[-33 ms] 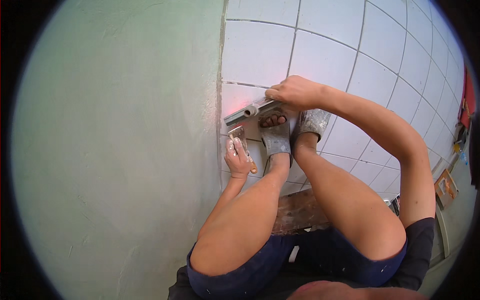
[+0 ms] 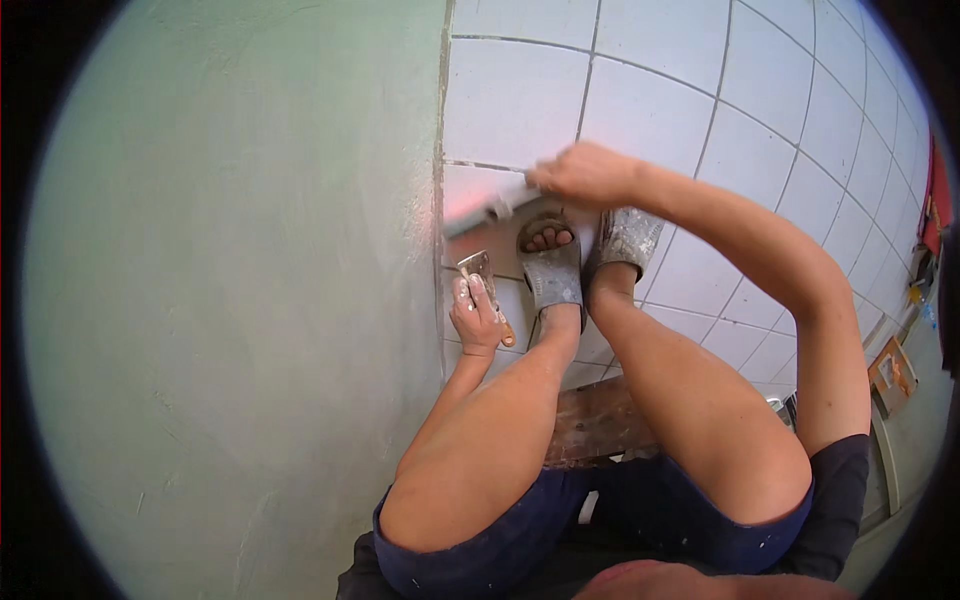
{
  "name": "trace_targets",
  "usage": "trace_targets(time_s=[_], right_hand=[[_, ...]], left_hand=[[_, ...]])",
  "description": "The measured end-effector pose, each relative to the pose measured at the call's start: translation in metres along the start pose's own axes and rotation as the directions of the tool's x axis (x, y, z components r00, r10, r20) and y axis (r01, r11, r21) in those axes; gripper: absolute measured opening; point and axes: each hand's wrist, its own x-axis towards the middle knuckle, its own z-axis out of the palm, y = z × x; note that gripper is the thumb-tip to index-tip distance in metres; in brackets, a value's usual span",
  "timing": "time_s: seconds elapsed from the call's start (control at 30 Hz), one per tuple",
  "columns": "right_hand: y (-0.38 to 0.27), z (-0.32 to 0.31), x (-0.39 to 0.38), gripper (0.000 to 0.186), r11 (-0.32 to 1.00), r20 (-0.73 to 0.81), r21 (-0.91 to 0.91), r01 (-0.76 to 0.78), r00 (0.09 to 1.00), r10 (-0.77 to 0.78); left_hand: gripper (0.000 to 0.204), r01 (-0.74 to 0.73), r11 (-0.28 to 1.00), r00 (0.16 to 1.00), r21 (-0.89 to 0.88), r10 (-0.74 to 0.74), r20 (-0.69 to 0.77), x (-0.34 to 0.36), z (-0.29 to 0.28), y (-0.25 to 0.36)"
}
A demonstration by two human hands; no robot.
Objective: Scrape and clean a wall using a putty knife and brush.
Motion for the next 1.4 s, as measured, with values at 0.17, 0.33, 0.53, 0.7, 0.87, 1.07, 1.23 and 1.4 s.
trace_targets(time_s=[0.17,0.33,0.53,0.7,0.87,1.07,1.23,1.4], right_hand=[[0.081,-0.086,0.017,0.026,0.808,-0.244,-0.021,-0.588,0.787,0.567],[0.119,-0.157,-0.033,0.012,0.66,-0.931,-0.198,-0.725,0.349,0.104],[0.124,-0.081,-0.14,0.029,0.387,-0.899,-0.305,-0.87,0.397,0.184],[0.088,0.012,-0.177,0.056,0.359,-0.696,-0.298,-0.884,0.459,0.552],[-0.016,0.044,-0.124,0.065,0.532,-0.707,-0.197,-0.823,0.495,0.504],[-0.069,0.053,-0.04,0.079,0.228,0.17,0.843,-0.487,0.643,0.747],[-0.044,0.053,-0.011,0.063,0.64,-0.197,0.527,-0.559,0.653,0.731],[-0.007,0.022,-0.001,0.046,0.677,-0.261,0.176,-0.715,0.629,0.733]], left_hand=[[0.036,0.274,0.946,0.961,-0.174,-0.26,0.1,-0.001,0.0,0.0],[0.042,0.376,0.849,0.924,-0.37,-0.311,0.223,0.049,0.014,0.024],[0.046,0.333,0.813,0.94,-0.478,-0.245,0.238,0.132,0.052,0.054],[0.046,0.196,0.92,0.975,-0.339,-0.145,0.171,0.179,0.07,0.067],[0.041,0.292,0.878,0.925,-0.38,-0.158,0.346,0.163,0.085,0.074],[0.042,0.298,0.89,0.886,-0.346,-0.122,0.447,0.132,0.106,0.073],[0.042,0.314,0.869,0.875,-0.382,-0.109,0.471,0.144,0.092,0.076],[0.052,-0.312,0.848,0.949,0.429,0.263,0.172,0.155,0.071,0.098]])
